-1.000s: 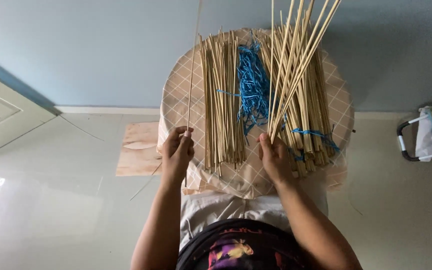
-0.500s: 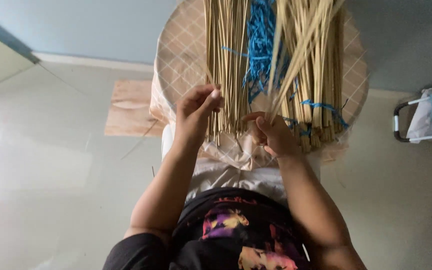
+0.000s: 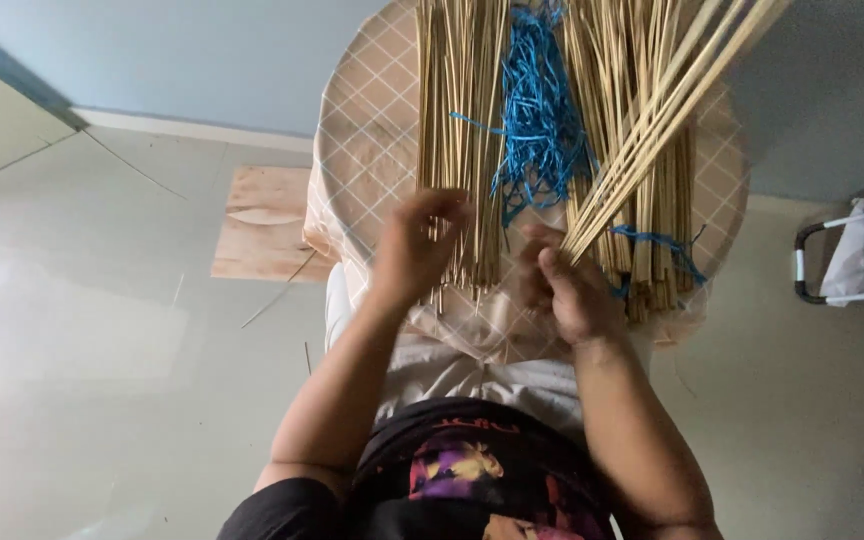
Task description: Organizing and bundling bamboo sticks together using ties.
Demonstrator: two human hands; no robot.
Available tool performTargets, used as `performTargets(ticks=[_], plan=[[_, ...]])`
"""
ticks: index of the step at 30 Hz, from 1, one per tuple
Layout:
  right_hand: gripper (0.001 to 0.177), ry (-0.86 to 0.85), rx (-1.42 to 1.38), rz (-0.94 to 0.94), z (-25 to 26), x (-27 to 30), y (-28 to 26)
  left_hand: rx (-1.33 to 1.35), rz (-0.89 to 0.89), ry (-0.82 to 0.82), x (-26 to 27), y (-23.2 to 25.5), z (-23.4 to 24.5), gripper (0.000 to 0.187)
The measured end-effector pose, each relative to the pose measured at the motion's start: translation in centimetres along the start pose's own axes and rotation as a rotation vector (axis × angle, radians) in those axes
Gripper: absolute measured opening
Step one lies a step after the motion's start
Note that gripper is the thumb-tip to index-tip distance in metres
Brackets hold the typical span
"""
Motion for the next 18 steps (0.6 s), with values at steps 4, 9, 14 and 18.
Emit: performTargets(ticks=[4,9,14,18], plan=[[0.045,0.091,0.015,0.195,0.1,-0.9,-1.5,-0.492,0.029,0.115,-1.5,-1.6,5.3,0.024],[0.059,0.332,0.785,-0.176,1.9,-1.0,6.1,-0.720,0.234,-0.074,-0.8,-7.8,4.0,0.035],[0.045,0.323,0.716,-0.026,-0.5,0.2,1.0,-0.662,0.394,-0.083,-0.9,-8.4,4.3,0.029],[0.044,0.313,0.719,0.007,-0.2,0.6,0.4,-0.588,0.498,-0.019,-1.3,-8.8,5.4,0.031]])
Point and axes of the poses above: each hand's wrist, its own x-axis away from the middle knuckle, its own z-axis out of the back of the hand, y = z × x, the point moved 8 cm from there along -x, towards the middle knuckle, and after that the axes turned 15 degrees about x, right-handed, at the moved point
